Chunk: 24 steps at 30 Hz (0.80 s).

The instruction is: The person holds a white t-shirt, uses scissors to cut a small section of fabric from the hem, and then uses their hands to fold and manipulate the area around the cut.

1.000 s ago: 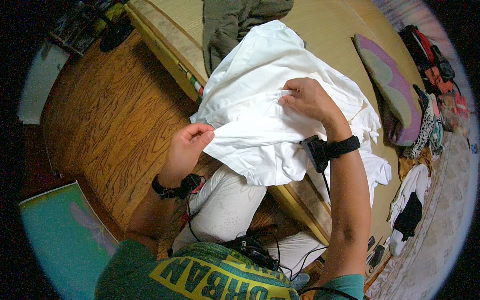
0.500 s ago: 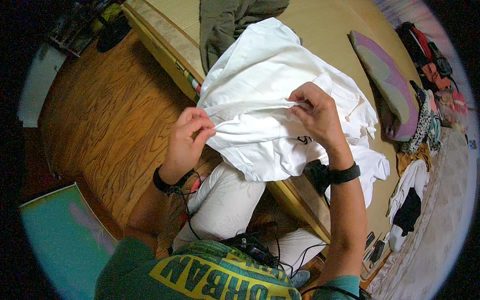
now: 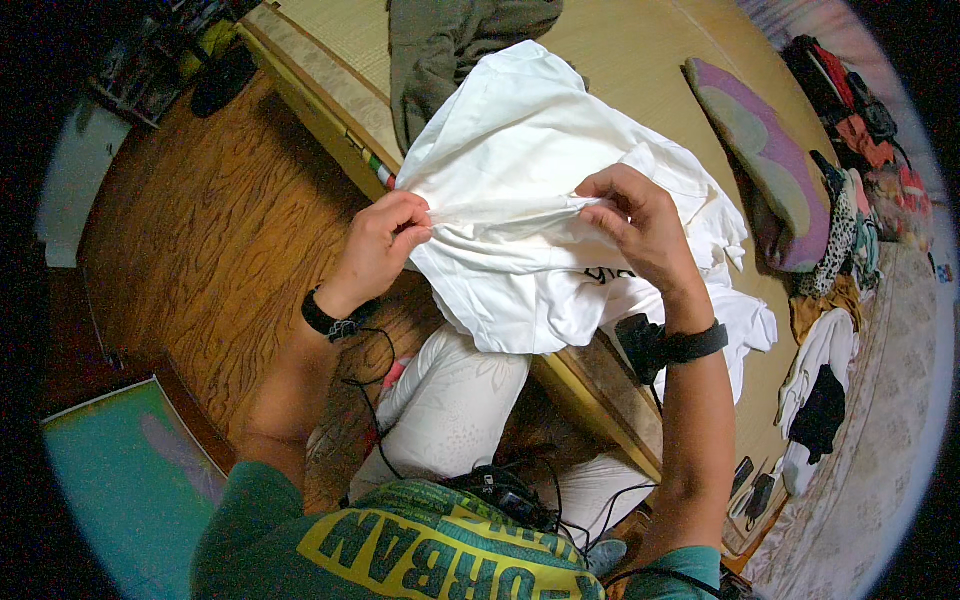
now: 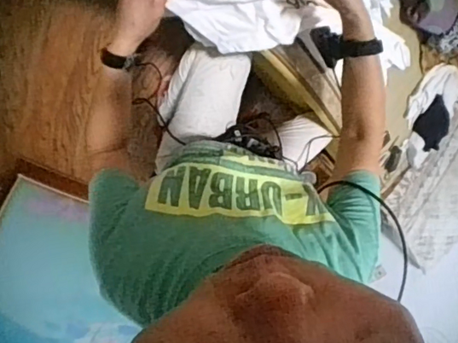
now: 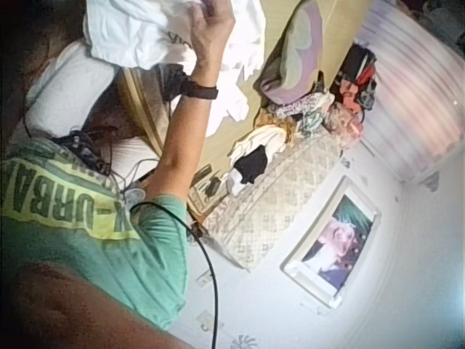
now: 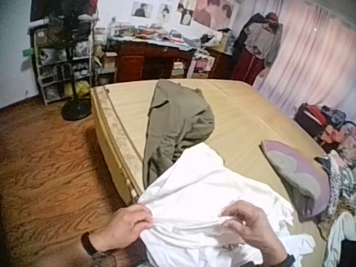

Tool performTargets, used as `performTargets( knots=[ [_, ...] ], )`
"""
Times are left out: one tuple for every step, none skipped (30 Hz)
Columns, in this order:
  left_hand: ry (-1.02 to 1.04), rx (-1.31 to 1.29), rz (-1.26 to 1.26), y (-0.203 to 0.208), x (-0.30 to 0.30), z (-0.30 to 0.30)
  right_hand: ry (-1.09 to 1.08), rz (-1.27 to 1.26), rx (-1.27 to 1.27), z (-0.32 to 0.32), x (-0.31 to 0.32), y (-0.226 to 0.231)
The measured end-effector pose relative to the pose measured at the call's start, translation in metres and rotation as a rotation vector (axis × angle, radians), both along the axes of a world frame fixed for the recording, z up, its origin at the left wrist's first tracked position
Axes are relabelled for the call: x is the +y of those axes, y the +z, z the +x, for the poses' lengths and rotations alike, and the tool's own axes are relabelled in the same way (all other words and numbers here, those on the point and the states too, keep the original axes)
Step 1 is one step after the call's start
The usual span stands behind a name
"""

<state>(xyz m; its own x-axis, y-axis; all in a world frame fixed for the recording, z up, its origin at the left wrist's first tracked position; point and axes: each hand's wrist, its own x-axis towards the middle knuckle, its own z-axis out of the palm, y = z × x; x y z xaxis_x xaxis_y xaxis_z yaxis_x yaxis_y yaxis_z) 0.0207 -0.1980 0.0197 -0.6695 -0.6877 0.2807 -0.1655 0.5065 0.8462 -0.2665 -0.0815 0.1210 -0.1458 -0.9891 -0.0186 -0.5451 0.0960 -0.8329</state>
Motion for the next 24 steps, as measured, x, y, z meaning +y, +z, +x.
performTargets(
  knots=[
    [-0.017, -0.023, 0.013, 0.004, -0.002, 0.000, -0.008, 0.013, -0.012, -0.002, -0.002, 0.002],
    [-0.018, -0.023, 0.011, 0.009, -0.004, 0.001, -0.009, 0.012, -0.013, -0.006, -0.006, 0.001],
    [0.013, 0.001, 0.064, 0.016, -0.007, 0.003, 0.003, -0.038, 0.069, -0.012, -0.014, -0.001],
    [0.039, 0.029, 0.116, 0.020, -0.010, 0.003, 0.009, -0.087, 0.155, -0.019, -0.021, -0.001],
    [0.038, 0.016, 0.206, 0.019, -0.017, 0.003, -0.026, -0.081, 0.086, -0.020, -0.031, -0.001],
    [0.054, -0.038, 0.254, 0.021, -0.024, 0.001, -0.042, -0.080, 0.165, -0.020, -0.042, -0.003],
    [0.061, -0.098, 0.247, 0.018, -0.031, 0.002, -0.036, -0.079, 0.194, -0.017, -0.054, -0.010],
    [0.062, -0.152, 0.239, 0.018, -0.037, 0.000, -0.036, -0.079, 0.229, -0.016, -0.063, -0.018],
    [0.059, -0.154, 0.233, 0.018, -0.038, 0.000, -0.031, -0.061, 0.265, -0.014, -0.069, -0.027],
    [0.066, -0.196, 0.244, 0.020, -0.038, 0.001, -0.012, -0.007, 0.316, -0.010, -0.074, -0.034],
    [0.073, -0.238, 0.257, 0.022, -0.039, 0.002, -0.006, -0.046, 0.281, -0.008, -0.076, -0.040],
    [0.073, -0.243, 0.255, 0.023, -0.040, 0.003, -0.001, -0.083, 0.246, -0.007, -0.076, -0.044],
    [0.054, -0.218, 0.287, 0.023, -0.040, 0.005, 0.000, -0.082, 0.240, -0.007, -0.077, -0.045],
    [0.034, -0.193, 0.319, 0.023, -0.039, 0.008, -0.048, -0.097, 0.176, -0.008, -0.077, -0.046],
    [0.034, -0.199, 0.322, 0.020, -0.040, 0.010, -0.097, -0.111, 0.112, -0.010, -0.076, -0.046],
    [0.015, -0.154, 0.344, 0.015, -0.042, 0.013, -0.097, -0.108, 0.109, -0.010, -0.078, -0.044],
    [-0.004, -0.108, 0.365, 0.012, -0.043, 0.015, -0.089, -0.099, 0.025, -0.011, -0.079, -0.041],
    [-0.005, -0.111, 0.368, 0.009, -0.046, 0.018, -0.083, -0.089, -0.058, -0.013, -0.079, -0.038],
    [-0.019, -0.153, 0.378, 0.009, -0.049, 0.019, -0.089, -0.107, -0.021, -0.009, -0.079, -0.033],
    [-0.034, -0.195, 0.387, 0.009, -0.050, 0.019, -0.095, -0.105, -0.019, -0.010, -0.077, -0.035],
    [-0.028, -0.226, 0.399, 0.007, -0.049, 0.016, -0.068, -0.217, 0.159, -0.011, -0.075, -0.037],
    [-0.039, -0.225, 0.399, 0.007, -0.048, 0.011, -0.040, -0.327, 0.340, -0.012, -0.072, -0.037],
    [-0.033, -0.221, 0.366, 0.005, -0.048, 0.012, -0.037, -0.324, 0.332, -0.004, -0.067, -0.032],
    [-0.028, -0.218, 0.334, 0.003, -0.049, 0.013, 0.016, -0.422, 0.422, 0.004, -0.053, -0.026]
  ],
)
